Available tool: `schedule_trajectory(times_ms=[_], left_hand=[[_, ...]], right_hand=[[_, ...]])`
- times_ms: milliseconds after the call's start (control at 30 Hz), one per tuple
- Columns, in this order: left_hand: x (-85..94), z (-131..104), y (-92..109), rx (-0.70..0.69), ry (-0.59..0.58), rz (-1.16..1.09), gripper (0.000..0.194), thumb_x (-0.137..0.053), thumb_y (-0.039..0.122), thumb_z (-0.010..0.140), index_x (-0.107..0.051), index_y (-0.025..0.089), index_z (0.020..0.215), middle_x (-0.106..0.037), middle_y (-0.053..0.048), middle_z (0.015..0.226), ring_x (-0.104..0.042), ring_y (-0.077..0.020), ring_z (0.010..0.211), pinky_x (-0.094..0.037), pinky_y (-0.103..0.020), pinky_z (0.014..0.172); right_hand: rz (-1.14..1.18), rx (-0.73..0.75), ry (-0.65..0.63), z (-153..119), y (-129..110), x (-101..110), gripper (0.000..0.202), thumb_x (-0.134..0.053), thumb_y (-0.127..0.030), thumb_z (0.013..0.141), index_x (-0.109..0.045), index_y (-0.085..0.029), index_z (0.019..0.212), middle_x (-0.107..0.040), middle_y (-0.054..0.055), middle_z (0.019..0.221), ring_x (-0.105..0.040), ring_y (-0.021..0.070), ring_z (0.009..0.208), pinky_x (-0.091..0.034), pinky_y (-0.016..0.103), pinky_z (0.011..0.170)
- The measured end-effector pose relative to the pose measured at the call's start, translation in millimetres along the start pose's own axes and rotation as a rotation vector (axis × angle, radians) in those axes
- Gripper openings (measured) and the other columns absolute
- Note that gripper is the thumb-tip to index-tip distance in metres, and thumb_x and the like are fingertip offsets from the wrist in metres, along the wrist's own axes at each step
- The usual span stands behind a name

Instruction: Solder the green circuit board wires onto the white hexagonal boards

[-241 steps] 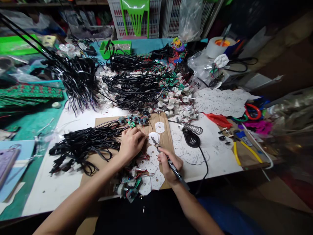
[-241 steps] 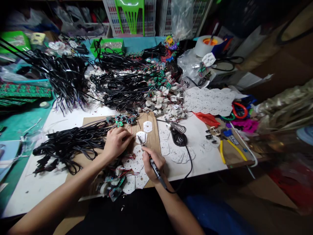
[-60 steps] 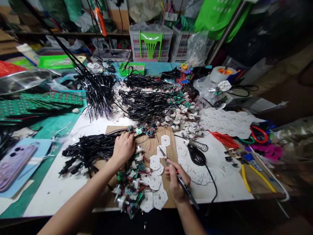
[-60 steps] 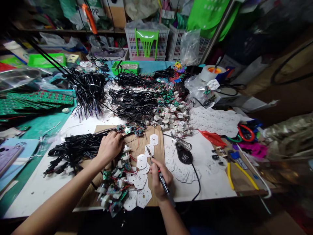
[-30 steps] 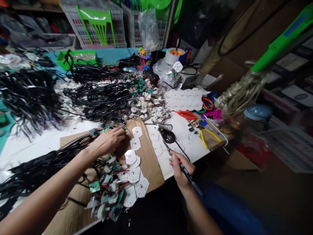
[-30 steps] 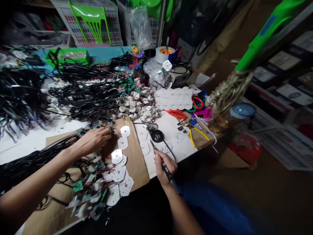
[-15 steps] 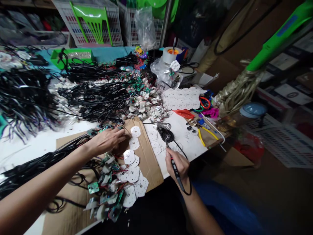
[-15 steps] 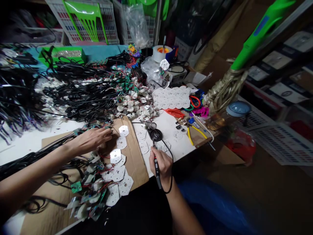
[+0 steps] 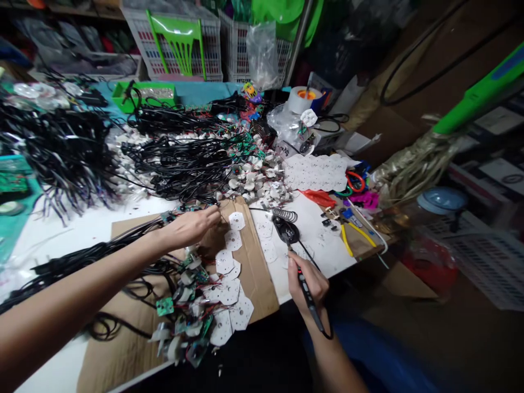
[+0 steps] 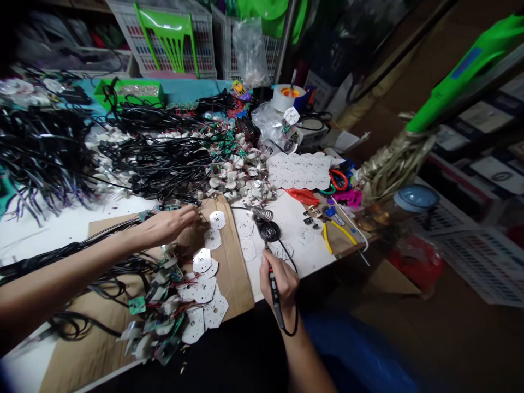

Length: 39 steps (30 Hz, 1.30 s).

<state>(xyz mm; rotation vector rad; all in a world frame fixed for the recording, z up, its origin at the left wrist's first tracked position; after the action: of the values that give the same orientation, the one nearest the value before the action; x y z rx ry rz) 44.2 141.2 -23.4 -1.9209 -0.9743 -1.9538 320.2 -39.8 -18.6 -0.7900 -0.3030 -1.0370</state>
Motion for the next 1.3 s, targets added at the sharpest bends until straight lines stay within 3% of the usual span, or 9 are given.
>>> schedule_trajectory(times_ms=[133, 300, 567, 867, 1300], left_hand=[[3.8, -2.7, -3.4, 0.164, 0.185, -0.234, 0.017, -0.045, 0.019, 0.098, -0.062, 0.018, 0.101, -0.067, -0.003, 0.087, -0.061, -0.0154, 0.074, -0.047, -0.026, 0.069], [-1.0, -1.4, 8.7, 0.226, 0.287, -0.397, 0.014, -0.058, 0.022, 0.093, -0.071, 0.019, 0.095, -0.075, -0.004, 0.093, -0.069, -0.0167, 0.085, -0.052, -0.026, 0.078], [-23.7, -9.3, 19.4, 0.299, 0.198, -0.401, 0.009, -0.069, 0.021, 0.090, -0.077, 0.020, 0.091, -0.079, -0.003, 0.089, -0.073, -0.0175, 0.084, -0.052, -0.025, 0.078], [-33.6, -22.6, 34.9, 0.490, 0.249, -0.266, 0.017, -0.065, 0.027, 0.093, -0.078, 0.018, 0.087, -0.077, -0.008, 0.088, -0.071, -0.0202, 0.080, -0.051, -0.027, 0.072], [-41.0, -21.9, 34.7, 0.545, 0.227, -0.206, 0.015, -0.062, 0.022, 0.088, -0.075, 0.018, 0.082, -0.077, -0.008, 0.086, -0.071, -0.0200, 0.080, -0.051, -0.027, 0.072]], right_hand=[[0.009, -0.073, -0.015, 1.3, 0.3, -0.7, 0.021, -0.061, -0.020, 0.100, -0.078, -0.019, 0.111, -0.083, 0.010, 0.091, -0.080, 0.0212, 0.074, -0.068, 0.030, 0.072], [0.067, -0.103, -0.039, 3.6, -8.0, -8.2, 0.021, -0.060, -0.018, 0.100, -0.078, -0.019, 0.112, -0.083, 0.010, 0.091, -0.080, 0.0201, 0.069, -0.068, 0.030, 0.072], [0.280, -0.108, -0.065, 5.3, -30.3, -30.6, 0.021, -0.060, -0.020, 0.099, -0.079, -0.020, 0.109, -0.081, 0.006, 0.079, -0.078, 0.0182, 0.061, -0.066, 0.027, 0.064], [0.451, -0.391, -0.215, -8.1, -51.7, -58.1, 0.025, -0.059, -0.031, 0.101, -0.081, -0.020, 0.105, -0.078, 0.003, 0.070, -0.074, 0.0163, 0.055, -0.063, 0.025, 0.056], [0.536, -0.409, -0.302, -15.4, -52.2, -79.6, 0.027, -0.057, -0.031, 0.101, -0.080, -0.019, 0.108, -0.077, 0.003, 0.071, -0.073, 0.0152, 0.056, -0.061, 0.023, 0.054]])
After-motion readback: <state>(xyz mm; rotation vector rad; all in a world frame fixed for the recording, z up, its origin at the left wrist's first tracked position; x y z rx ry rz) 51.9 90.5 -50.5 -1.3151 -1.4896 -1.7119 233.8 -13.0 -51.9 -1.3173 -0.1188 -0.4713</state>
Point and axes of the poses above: each hand's wrist, its own z-axis towards the middle knuckle, its own x-axis out of the back of the hand, y = z × x, the point moved 5 cm from there along z, towards the middle knuckle
